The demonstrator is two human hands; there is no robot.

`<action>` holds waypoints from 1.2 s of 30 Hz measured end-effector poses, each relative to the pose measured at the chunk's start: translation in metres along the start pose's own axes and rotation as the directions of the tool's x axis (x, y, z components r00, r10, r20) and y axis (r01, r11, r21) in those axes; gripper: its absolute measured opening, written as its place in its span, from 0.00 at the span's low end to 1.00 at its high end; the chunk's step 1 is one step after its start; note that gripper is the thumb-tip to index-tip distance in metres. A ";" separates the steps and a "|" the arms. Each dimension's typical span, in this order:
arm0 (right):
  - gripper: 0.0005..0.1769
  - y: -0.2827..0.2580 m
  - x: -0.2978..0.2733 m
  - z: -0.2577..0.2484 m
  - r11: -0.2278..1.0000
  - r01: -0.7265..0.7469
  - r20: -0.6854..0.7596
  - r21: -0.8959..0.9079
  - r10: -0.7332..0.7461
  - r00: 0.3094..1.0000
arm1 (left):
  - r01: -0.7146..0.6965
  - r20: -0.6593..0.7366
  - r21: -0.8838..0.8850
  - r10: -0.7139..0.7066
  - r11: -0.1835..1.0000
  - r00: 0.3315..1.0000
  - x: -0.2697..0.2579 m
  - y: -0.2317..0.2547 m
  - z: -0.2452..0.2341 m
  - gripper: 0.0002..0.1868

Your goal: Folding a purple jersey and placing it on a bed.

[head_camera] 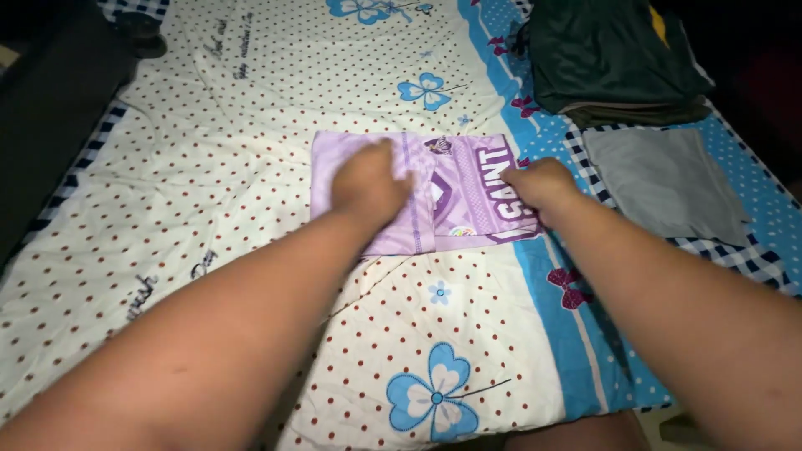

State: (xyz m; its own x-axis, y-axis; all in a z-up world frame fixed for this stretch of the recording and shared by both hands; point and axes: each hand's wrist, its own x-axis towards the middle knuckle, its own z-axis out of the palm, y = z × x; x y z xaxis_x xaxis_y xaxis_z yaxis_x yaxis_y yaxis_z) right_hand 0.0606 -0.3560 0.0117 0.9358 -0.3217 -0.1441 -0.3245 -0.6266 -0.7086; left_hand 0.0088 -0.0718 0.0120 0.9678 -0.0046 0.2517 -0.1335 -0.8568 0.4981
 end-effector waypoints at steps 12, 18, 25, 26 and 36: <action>0.16 -0.042 -0.029 -0.016 0.910 -0.160 0.435 0.383 -0.025 0.900 | 0.345 0.356 -0.028 -0.313 0.938 0.880 0.019 0.028 0.009 0.25; 0.16 -0.063 -0.044 -0.009 0.878 -0.145 0.473 0.455 -0.100 0.875 | 0.333 0.258 -0.305 -0.260 0.892 0.931 0.031 -0.006 0.034 0.20; 0.16 -0.087 -0.059 0.011 0.877 -0.103 0.482 0.469 -0.156 0.862 | 0.336 0.181 -0.374 -0.287 0.864 0.941 0.024 -0.029 0.012 0.19; 0.18 -0.089 -0.060 0.015 0.893 -0.043 0.455 0.447 -0.185 0.871 | 0.340 0.183 -0.384 -0.290 0.858 0.939 0.022 -0.027 0.010 0.19; 0.21 -0.088 -0.079 0.054 0.904 0.375 0.432 0.206 -0.428 0.793 | 0.325 0.048 -0.450 -0.341 0.832 0.939 0.032 -0.030 0.015 0.12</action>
State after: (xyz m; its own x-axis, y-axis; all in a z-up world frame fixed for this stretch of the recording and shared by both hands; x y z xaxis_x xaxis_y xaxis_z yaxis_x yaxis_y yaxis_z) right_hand 0.0230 -0.2370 0.0482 0.9410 0.3202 -0.1094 0.0866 -0.5404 -0.8369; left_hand 0.0466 -0.0545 -0.0073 0.9643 0.2634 0.0265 0.1077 -0.4818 0.8696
